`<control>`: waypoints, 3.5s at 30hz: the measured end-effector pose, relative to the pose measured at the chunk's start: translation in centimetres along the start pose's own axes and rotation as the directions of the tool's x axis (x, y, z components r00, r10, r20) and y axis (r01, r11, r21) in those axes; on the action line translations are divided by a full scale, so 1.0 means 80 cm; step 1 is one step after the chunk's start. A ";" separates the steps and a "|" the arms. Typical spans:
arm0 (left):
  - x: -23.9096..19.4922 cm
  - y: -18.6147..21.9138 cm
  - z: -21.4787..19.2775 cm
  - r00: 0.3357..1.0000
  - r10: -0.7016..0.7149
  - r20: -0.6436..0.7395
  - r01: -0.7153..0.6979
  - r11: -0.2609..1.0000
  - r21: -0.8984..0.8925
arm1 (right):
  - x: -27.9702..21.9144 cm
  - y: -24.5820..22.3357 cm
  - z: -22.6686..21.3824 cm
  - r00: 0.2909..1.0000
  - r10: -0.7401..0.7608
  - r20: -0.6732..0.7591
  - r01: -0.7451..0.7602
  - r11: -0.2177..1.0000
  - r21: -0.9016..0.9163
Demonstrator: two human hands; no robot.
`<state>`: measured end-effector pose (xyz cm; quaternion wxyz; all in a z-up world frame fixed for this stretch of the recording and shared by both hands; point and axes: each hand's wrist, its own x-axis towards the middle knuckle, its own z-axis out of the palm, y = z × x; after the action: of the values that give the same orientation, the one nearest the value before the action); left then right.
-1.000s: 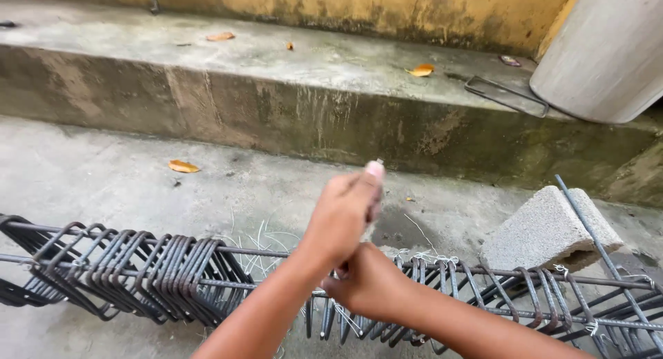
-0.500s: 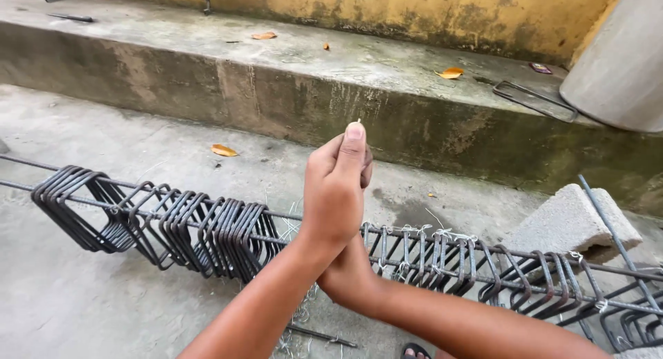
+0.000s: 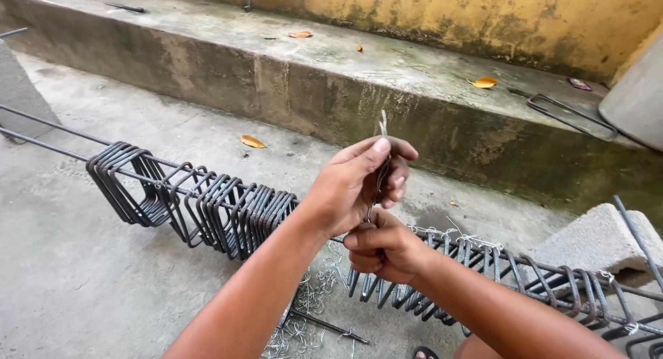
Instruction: The person sits on the floor and ties a rebar cage using wire and a manual rebar tying tool. They wrap the wire around the intersections of the rebar and twist it to secure the structure.
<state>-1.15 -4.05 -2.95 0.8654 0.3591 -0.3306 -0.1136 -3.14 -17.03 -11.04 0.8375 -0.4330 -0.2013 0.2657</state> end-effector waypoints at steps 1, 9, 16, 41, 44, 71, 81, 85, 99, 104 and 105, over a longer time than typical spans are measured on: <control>0.000 -0.003 -0.001 1.000 -0.005 0.001 0.005 1.000 -0.003 | -0.003 0.000 -0.010 1.000 -0.001 -0.005 0.001 1.000 0.002; 0.003 -0.014 -0.005 0.997 -0.076 -0.006 0.073 0.982 -0.171 | -0.027 -0.002 -0.031 0.986 0.161 0.050 -0.166 0.978 0.130; -0.008 -0.005 0.013 0.966 -0.255 -0.030 0.255 0.967 0.004 | -0.028 -0.039 0.004 0.969 0.234 0.077 -0.166 0.850 -0.500; -0.039 -0.009 0.086 0.991 0.028 -0.131 0.096 0.529 0.843 | -0.012 -0.022 -0.012 0.987 0.059 -0.149 -0.152 0.636 -0.756; -0.029 -0.031 0.051 0.983 -0.038 -0.179 0.168 0.578 0.799 | -0.010 -0.025 -0.020 0.988 0.100 -0.119 -0.155 0.645 -0.748; 0.004 -0.031 0.043 0.907 0.289 -0.306 -0.214 0.943 0.256 | -0.003 0.027 -0.015 0.854 -0.419 -0.310 0.099 0.714 -0.693; 0.015 0.003 0.053 0.946 0.135 -0.296 -0.134 0.991 0.026 | 0.000 0.003 0.018 0.810 -0.556 -0.185 0.279 0.643 -0.713; 0.018 0.004 0.038 0.960 0.035 -0.279 -0.056 0.996 -0.068 | 0.000 0.003 0.025 0.796 -0.586 -0.153 0.278 0.577 -0.768; 0.023 -0.005 0.000 0.848 0.341 -0.406 -0.269 0.937 0.224 | 0.020 -0.009 0.018 0.959 -0.228 -0.167 0.040 0.697 -0.716; 0.013 0.019 -0.041 0.857 0.229 -0.462 -0.215 0.973 0.083 | -0.008 -0.051 0.009 0.983 -0.151 -0.106 -0.030 0.435 -0.900; 0.009 0.022 -0.042 0.856 0.196 -0.479 -0.189 0.980 0.064 | -0.012 -0.055 0.006 0.980 -0.161 -0.118 -0.046 0.392 -0.919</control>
<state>1.51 -1.21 -3.13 0.9247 0.3476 -0.1393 0.0691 -2.96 -19.48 -7.20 0.4842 -0.8377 -0.2493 0.0396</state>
